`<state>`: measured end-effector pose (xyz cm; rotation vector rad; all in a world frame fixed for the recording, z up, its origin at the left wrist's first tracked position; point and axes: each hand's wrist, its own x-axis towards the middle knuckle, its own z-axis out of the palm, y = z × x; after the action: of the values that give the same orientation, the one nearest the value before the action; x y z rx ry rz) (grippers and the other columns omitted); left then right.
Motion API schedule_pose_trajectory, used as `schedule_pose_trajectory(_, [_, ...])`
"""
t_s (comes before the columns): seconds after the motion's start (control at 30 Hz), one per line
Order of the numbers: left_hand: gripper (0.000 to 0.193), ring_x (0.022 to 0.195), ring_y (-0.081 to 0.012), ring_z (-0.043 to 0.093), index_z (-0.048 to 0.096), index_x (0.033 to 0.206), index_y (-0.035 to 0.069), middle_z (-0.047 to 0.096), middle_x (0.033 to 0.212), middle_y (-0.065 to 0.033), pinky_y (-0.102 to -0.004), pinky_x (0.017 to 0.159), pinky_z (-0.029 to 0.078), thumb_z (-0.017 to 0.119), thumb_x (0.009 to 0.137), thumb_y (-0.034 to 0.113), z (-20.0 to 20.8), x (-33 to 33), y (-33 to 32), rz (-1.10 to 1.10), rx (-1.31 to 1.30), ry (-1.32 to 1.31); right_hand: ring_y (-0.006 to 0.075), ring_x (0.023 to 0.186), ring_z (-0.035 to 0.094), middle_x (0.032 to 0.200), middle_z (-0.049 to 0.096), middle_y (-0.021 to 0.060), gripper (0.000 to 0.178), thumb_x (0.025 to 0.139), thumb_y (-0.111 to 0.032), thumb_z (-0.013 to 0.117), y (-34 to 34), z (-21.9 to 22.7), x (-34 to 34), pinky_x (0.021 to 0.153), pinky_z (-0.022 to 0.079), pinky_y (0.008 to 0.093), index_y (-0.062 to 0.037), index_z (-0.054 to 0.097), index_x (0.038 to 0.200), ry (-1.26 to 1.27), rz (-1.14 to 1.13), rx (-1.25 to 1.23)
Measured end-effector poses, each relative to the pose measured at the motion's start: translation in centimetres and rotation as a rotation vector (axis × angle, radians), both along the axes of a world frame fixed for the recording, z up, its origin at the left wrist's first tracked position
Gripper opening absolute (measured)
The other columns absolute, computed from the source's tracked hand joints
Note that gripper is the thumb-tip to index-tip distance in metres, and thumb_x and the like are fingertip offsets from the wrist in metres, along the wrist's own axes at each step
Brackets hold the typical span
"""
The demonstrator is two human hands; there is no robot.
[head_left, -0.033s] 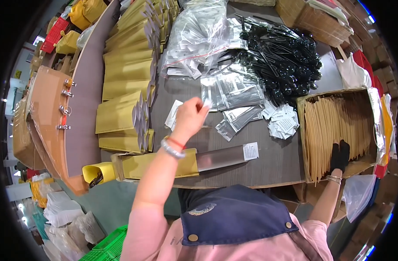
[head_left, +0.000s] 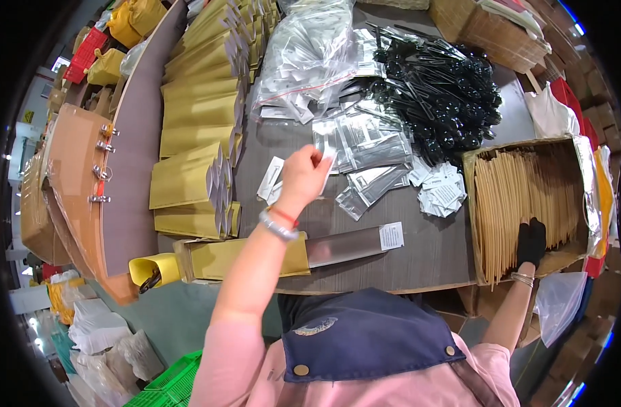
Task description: Packaging small black sticks into silver pouches and cardboard sleeves on an assembly line.
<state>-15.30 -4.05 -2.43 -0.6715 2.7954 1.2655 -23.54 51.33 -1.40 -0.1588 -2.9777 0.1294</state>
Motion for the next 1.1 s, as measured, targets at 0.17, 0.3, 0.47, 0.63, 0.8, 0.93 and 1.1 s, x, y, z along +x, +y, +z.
schedule_pose_trajectory(0.17, [0.044, 0.1, -0.0349, 0.059, 0.061, 0.096, 0.006, 0.057, 0.107, -0.0167, -0.0497, 0.083, 0.047, 0.077, 0.074, 0.04, -2.4, -3.6, 1.5, 0.289, -0.49, -0.068, 0.0375, 0.112, 0.057, 0.119, 0.061, 0.0212, 0.042, 0.097, -0.031, 0.05, -1.1, 0.3, -0.1, 0.097, 0.044, 0.0406, 0.0034, 0.059, 0.119, -0.021, -0.105, -0.023])
schedule_pose_trajectory(0.3, [0.055, 0.105, -0.0328, 0.058, 0.06, 0.106, 0.007, 0.056, 0.112, -0.0152, -0.0435, 0.086, 0.049, 0.079, 0.07, 0.044, -1.6, -4.0, 0.2, 0.205, -0.408, -0.283, 0.0382, 0.113, 0.057, 0.122, 0.061, 0.0215, 0.043, 0.098, -0.03, 0.047, -0.9, 0.4, 0.5, 0.099, 0.044, 0.0423, 0.0027, 0.058, 0.123, 0.04, -0.117, -0.023])
schedule_pose_trajectory(0.47, [0.036, 0.072, -0.0264, 0.067, 0.057, 0.094, 0.002, 0.068, 0.078, -0.0106, -0.0368, 0.065, 0.051, 0.079, 0.074, 0.022, -2.2, -1.7, 0.0, 0.208, -0.337, 0.181, 0.0357, 0.106, 0.06, 0.115, 0.064, 0.0193, 0.039, 0.099, -0.026, 0.048, -2.0, 1.6, 1.0, 0.092, 0.047, 0.041, 0.0029, 0.058, 0.123, 0.237, -0.033, -0.069])
schedule_pose_trajectory(0.63, [0.03, 0.061, -0.0182, 0.059, 0.061, 0.093, 0.005, 0.061, 0.067, -0.0088, -0.0337, 0.057, 0.047, 0.078, 0.073, 0.018, 3.4, 4.4, 3.1, -0.12, 0.492, 0.059, 0.0202, 0.087, 0.062, 0.096, 0.065, 0.0101, 0.025, 0.096, -0.01, 0.053, -8.9, 4.3, 4.3, 0.078, 0.049, 0.032, 0.0005, 0.061, 0.117, 0.004, 0.288, -0.379])
schedule_pose_trajectory(0.8, [0.033, 0.096, -0.0249, 0.052, 0.069, 0.092, 0.014, 0.058, 0.091, -0.0023, -0.0388, 0.084, 0.038, 0.082, 0.063, 0.021, 1.1, 8.3, 9.7, -0.514, -0.266, 0.158, 0.0257, 0.078, 0.062, 0.083, 0.06, 0.0078, 0.03, 0.086, -0.015, 0.064, -20.2, 2.6, 7.0, 0.067, 0.05, 0.0345, -0.0181, 0.067, 0.116, -0.259, 0.82, -0.616])
schedule_pose_trajectory(0.93, [0.044, 0.103, -0.0279, 0.051, 0.069, 0.102, 0.012, 0.058, 0.103, -0.0059, -0.0411, 0.089, 0.039, 0.083, 0.062, 0.021, 2.8, 11.0, 7.7, -0.336, -0.244, 0.259, 0.0259, 0.07, 0.056, 0.08, 0.055, 0.0066, 0.036, 0.083, -0.017, 0.067, -21.0, 0.3, 7.3, 0.063, 0.047, 0.0382, -0.023, 0.066, 0.119, -0.304, 1.041, -0.497])
schedule_pose_trajectory(1.1, [0.065, 0.118, -0.0335, 0.044, 0.062, 0.119, 0.008, 0.053, 0.123, -0.0115, -0.0455, 0.102, 0.034, 0.084, 0.06, 0.023, 4.4, 16.4, 3.2, -0.332, -0.339, 0.079, 0.0262, 0.068, 0.054, 0.075, 0.053, 0.0061, 0.039, 0.081, -0.016, 0.067, -22.0, -1.3, 6.7, 0.061, 0.046, 0.0387, -0.0255, 0.065, 0.119, -0.189, 1.211, -0.297])
